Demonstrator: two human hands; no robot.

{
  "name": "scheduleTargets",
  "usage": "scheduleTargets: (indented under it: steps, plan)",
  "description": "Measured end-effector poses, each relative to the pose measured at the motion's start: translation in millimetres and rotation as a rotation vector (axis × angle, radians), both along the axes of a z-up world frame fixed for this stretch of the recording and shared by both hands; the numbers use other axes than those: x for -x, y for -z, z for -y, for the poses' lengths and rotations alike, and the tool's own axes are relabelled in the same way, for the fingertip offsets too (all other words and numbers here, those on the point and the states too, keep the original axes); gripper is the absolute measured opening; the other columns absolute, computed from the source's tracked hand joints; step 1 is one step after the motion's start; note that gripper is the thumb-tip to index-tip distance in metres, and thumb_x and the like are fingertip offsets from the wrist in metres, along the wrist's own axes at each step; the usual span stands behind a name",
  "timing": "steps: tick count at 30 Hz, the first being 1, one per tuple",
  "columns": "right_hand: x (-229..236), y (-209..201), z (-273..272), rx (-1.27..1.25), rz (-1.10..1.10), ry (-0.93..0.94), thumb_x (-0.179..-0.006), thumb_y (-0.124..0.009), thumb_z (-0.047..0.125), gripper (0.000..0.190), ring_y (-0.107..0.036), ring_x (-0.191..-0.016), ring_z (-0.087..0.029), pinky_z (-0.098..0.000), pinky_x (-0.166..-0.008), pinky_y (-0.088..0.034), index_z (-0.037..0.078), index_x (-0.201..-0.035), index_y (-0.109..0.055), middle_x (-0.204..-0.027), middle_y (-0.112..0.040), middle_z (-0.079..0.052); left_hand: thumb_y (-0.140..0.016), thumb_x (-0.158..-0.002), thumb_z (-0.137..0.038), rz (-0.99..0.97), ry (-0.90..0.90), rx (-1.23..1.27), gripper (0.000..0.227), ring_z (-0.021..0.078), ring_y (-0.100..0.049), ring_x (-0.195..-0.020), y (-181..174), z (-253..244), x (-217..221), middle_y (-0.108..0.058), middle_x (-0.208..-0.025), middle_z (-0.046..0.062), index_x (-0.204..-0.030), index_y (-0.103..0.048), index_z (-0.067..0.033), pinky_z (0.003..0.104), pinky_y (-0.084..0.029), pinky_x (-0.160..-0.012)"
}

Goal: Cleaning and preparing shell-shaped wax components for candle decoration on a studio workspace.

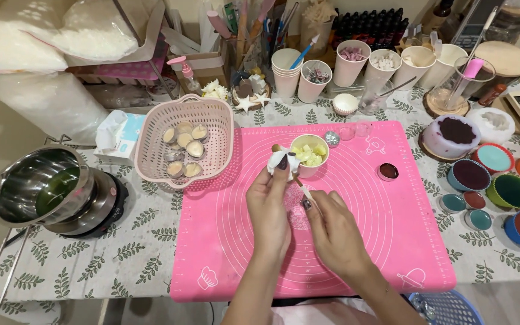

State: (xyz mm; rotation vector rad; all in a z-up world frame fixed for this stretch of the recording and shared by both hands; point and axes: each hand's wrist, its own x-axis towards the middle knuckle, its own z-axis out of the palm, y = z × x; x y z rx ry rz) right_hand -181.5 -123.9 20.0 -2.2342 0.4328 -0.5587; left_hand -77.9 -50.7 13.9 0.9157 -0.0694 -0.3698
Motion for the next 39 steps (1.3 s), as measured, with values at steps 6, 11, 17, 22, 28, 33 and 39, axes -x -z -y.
scheduleTargets:
  steps: [6, 11, 17, 22, 28, 33, 39]
  plan:
    - [-0.5, -12.5, 7.4, -0.43, -0.106, 0.024, -0.098, -0.051, 0.016, 0.022, -0.049, -0.064, -0.012, -0.0309, -0.059, -0.044, 0.006, -0.113, -0.064, -0.076, -0.057, -0.002, -0.065, -0.1, -0.019, 0.113, 0.156, -0.078, 0.032, 0.0117, -0.07, -0.098, 0.6, -6.4, -9.7, -0.077, -0.107, 0.009, -0.123, -0.072, 0.0018, 0.029, -0.054, -0.09]
    - [1.9, 27.1, 52.8, -0.693, 0.123, 0.056, -0.107, -0.051, 0.02, 0.021, -0.043, -0.068, -0.005, -0.0239, -0.061, -0.037, 0.007, -0.111, -0.067, -0.077, -0.05, 0.004, -0.063, -0.099, -0.019, 0.188, 0.229, -0.282, 0.033, 0.0122, -0.072, -0.099, 14.8, -14.9, -15.0, -0.079, -0.108, 0.008, -0.125, -0.071, -0.0021, 0.028, -0.056, -0.091]
    - [26.6, 8.4, 91.1, -0.286, -0.082, 0.229, -0.098, -0.059, 0.023, 0.023, -0.046, -0.061, -0.01, -0.0315, -0.054, -0.038, 0.005, -0.112, -0.065, -0.071, -0.054, -0.001, -0.059, -0.099, -0.021, 0.1, 0.074, -0.41, 0.033, 0.0131, -0.074, -0.098, 31.6, -37.3, -32.9, -0.079, -0.107, 0.007, -0.123, -0.072, -0.0023, 0.029, -0.057, -0.091]
    - [53.7, 47.0, 82.4, -0.153, -0.438, 0.253, -0.09, -0.061, 0.018, 0.021, -0.063, -0.06, -0.023, -0.0413, -0.06, -0.05, 0.007, -0.107, -0.067, -0.073, -0.065, -0.009, -0.06, -0.1, -0.022, 0.068, 0.049, -0.387, 0.033, 0.0133, -0.071, -0.098, 29.5, -46.2, -35.6, -0.078, -0.107, 0.007, -0.123, -0.072, -0.0003, 0.03, -0.055, -0.091]
    - [35.9, 57.5, 50.1, 0.199, -0.284, -0.04, -0.086, -0.067, 0.015, 0.015, -0.057, -0.089, -0.031, -0.0409, -0.083, -0.047, 0.007, -0.099, -0.068, -0.088, -0.064, -0.011, -0.061, -0.099, -0.023, 0.04, 0.098, -0.356, 0.034, 0.0152, -0.074, -0.095, 35.9, -43.4, -33.8, -0.078, -0.104, 0.009, -0.122, -0.072, 0.0003, 0.031, -0.058, -0.091]
    - [-14.3, 8.2, 53.5, 0.402, -0.079, 0.061, -0.075, -0.083, 0.028, 0.067, -0.048, -0.109, -0.04, -0.0505, -0.096, -0.043, 0.0, -0.129, -0.057, -0.117, -0.052, -0.02, -0.062, -0.099, -0.022, 0.026, 0.069, -0.326, 0.033, 0.0144, -0.074, -0.094, 42.8, -52.4, -36.8, -0.078, -0.104, 0.009, -0.122, -0.07, 0.0008, 0.031, -0.058, -0.089]
    - [-85.2, -18.6, 102.5, 0.462, -0.139, -0.195, -0.057, -0.089, 0.031, 0.108, -0.042, -0.13, -0.045, -0.0515, -0.108, -0.038, -0.002, -0.15, -0.043, -0.144, -0.045, -0.026, -0.065, -0.097, -0.017, 0.053, 0.094, -0.362, 0.032, 0.0123, -0.072, -0.093, 43.4, -63.0, -42.0, -0.078, -0.102, 0.009, -0.123, -0.068, 0.0005, 0.028, -0.055, -0.086]
